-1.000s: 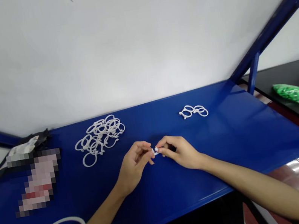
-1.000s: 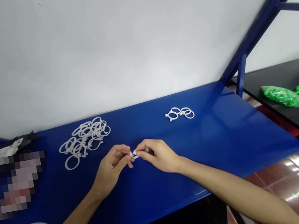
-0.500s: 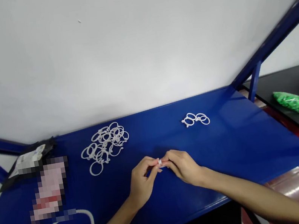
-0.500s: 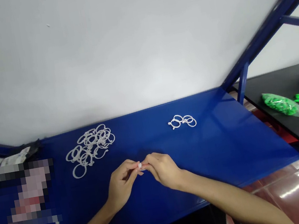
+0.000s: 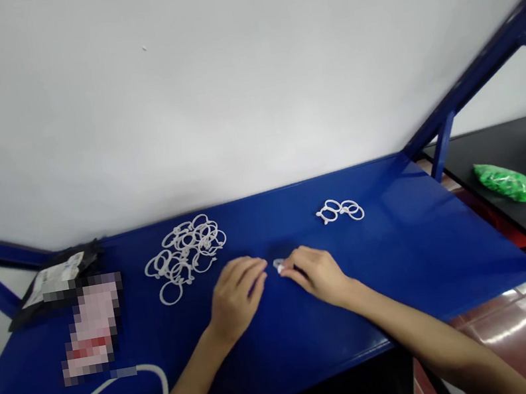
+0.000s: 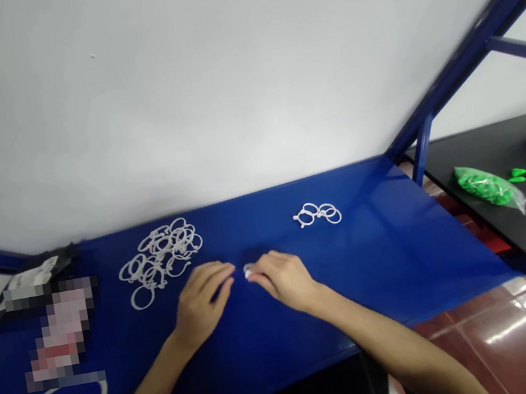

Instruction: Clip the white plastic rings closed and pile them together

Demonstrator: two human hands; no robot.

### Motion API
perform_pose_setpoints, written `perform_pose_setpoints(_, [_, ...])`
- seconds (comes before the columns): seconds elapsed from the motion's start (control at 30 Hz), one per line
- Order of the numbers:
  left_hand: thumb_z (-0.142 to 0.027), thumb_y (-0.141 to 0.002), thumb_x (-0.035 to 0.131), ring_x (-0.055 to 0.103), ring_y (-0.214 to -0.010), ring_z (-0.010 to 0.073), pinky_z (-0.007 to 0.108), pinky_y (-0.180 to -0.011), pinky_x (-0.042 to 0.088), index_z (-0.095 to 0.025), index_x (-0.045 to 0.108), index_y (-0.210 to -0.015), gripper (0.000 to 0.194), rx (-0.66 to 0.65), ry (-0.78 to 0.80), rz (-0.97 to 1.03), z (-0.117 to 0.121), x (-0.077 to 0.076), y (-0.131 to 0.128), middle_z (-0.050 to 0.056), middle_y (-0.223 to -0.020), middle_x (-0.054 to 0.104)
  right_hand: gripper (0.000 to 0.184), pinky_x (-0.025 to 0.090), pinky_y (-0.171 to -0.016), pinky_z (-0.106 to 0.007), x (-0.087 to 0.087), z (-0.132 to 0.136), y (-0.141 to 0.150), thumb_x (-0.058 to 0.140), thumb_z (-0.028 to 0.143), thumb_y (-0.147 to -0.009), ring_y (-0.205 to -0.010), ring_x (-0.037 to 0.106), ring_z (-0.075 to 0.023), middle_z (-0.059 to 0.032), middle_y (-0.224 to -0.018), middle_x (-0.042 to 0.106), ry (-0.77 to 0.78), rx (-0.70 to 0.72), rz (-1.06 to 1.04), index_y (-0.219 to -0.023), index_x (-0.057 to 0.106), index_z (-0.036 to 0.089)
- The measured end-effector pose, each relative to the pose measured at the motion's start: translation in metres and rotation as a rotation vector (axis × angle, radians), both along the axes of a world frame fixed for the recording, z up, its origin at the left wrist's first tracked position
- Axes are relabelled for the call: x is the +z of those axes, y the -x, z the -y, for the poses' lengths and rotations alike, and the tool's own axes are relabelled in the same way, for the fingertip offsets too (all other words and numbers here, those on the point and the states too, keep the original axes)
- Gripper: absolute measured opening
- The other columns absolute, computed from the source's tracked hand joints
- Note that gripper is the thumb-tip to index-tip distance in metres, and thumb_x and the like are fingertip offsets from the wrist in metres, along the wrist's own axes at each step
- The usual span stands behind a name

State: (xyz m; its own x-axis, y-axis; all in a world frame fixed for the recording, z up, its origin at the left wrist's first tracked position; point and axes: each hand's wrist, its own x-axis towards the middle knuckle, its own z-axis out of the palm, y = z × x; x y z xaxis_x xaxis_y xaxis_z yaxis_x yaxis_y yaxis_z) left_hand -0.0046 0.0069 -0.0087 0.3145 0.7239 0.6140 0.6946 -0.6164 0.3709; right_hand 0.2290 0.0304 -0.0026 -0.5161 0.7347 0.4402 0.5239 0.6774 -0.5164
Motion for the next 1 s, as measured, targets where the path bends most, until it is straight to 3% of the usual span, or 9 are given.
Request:
perform_pose_setpoints(0.17, [-0.026,-0.094,0.06,0.056,-0.114,0.033,0.051,-0.1,0.045,-0.014,0.068,-0.12,0.03,0.511,-0.021,-0.256,-0.025,-0.007,0.04,0.017,-0.12,0.066,0.016,0.041,-0.06,-0.024,0.009,-0.029,-0.046,0.056,0.031,-0.1,-0.074,0.066,-0.016,-0.0056,-0.093,0.072,-0.059,-0.599,0.18,-0.095,0.066,0.019])
perform_pose_setpoints(0.27, [-0.027,-0.094,0.058,0.052,-0.114,0.036,0.052,-0.096,0.044,-0.014,0.072,-0.11,0.025,0.605,0.04,-0.338,-0.03,-0.014,0.049,0.017,-0.121,0.066,0.016,0.034,-0.054,-0.025,0.01,-0.04,-0.072,0.058,0.032,-0.098,-0.072,0.064,-0.0161,-0.0066,-0.099,0.07,-0.019,-0.846,0.278,-0.098,0.067,0.019])
perform_pose_setpoints(0.43, [-0.027,-0.095,0.058,0.053,-0.107,0.0344,0.049,-0.089,0.043,-0.018,0.073,-0.093,0.018,0.615,0.035,-0.339,-0.031,-0.018,0.05,0.013,-0.113,0.068,0.022,0.035,-0.053,-0.026,0.01,-0.046,-0.084,0.06,0.037,-0.095,-0.076,0.064,-0.0182,-0.009,-0.108,0.066,0.034,-0.917,0.327,-0.105,0.068,0.019])
perform_pose_setpoints(0.53, [-0.027,-0.094,0.059,0.056,-0.106,0.031,0.048,-0.093,0.043,-0.019,0.07,-0.092,0.013,0.512,0.005,-0.186,-0.027,-0.013,0.041,0.011,-0.107,0.07,0.022,0.046,-0.061,-0.027,0.011,-0.042,-0.072,0.056,0.036,-0.098,-0.081,0.065,-0.0189,-0.0087,-0.107,0.067,-0.022,-0.82,0.186,-0.105,0.068,0.019])
perform_pose_setpoints(0.6, [-0.026,-0.094,0.057,0.061,-0.097,0.0249,0.042,-0.089,0.047,-0.019,0.066,-0.093,0.011,0.374,0.077,-0.017,-0.019,-0.007,0.029,0.008,-0.098,0.071,0.021,0.051,-0.069,-0.029,0.011,-0.034,-0.059,0.054,0.035,-0.1,-0.08,0.065,-0.0175,-0.0082,-0.105,0.067,-0.026,-0.618,0.075,-0.105,0.067,0.02])
perform_pose_setpoints(0.7, [-0.028,-0.096,0.054,0.063,-0.072,0.0151,0.028,-0.069,0.051,-0.02,0.06,-0.096,0.01,0.156,0.406,0.238,-0.002,0.0,0.006,0.001,-0.083,0.068,0.022,0.056,-0.075,-0.03,0.009,-0.017,-0.033,0.053,0.033,-0.101,-0.074,0.065,-0.0131,-0.0088,-0.117,0.065,0.085,-0.223,-0.045,-0.116,0.064,0.021])
perform_pose_setpoints(0.8, [-0.031,-0.099,0.048,0.062,-0.063,0.0114,0.023,-0.061,0.051,-0.021,0.057,-0.098,0.014,-0.025,0.697,0.405,0.013,0.001,-0.014,-0.002,-0.074,0.065,0.027,0.058,-0.079,-0.029,0.006,0.0,-0.011,0.053,0.031,-0.102,-0.079,0.067,-0.0115,-0.0096,-0.129,0.062,0.232,0.072,-0.121,-0.128,0.058,0.023])
perform_pose_setpoints(0.9, [-0.032,-0.1,0.048,0.063,-0.063,0.0111,0.023,-0.062,0.052,-0.02,0.056,-0.099,0.015,-0.1,0.759,0.473,0.02,-0.002,-0.024,-0.002,-0.073,0.065,0.021,0.057,-0.078,-0.028,0.003,0.01,0.001,0.051,0.029,-0.103,-0.082,0.069,-0.0128,-0.0065,-0.11,0.07,0.355,0.173,-0.211,-0.117,0.063,0.021])
perform_pose_setpoints(1.0, [-0.031,-0.101,0.048,0.065,-0.065,0.0114,0.023,-0.061,0.054,-0.02,0.058,-0.1,0.014,-0.112,0.762,0.491,0.02,-0.006,-0.026,0.0,-0.077,0.068,0.019,0.056,-0.067,-0.025,-0.001,0.012,0.005,0.053,0.033,-0.103,-0.069,0.068,-0.0117,-0.0025,-0.088,0.072,0.546,0.126,-0.323,-0.108,0.065,0.019])
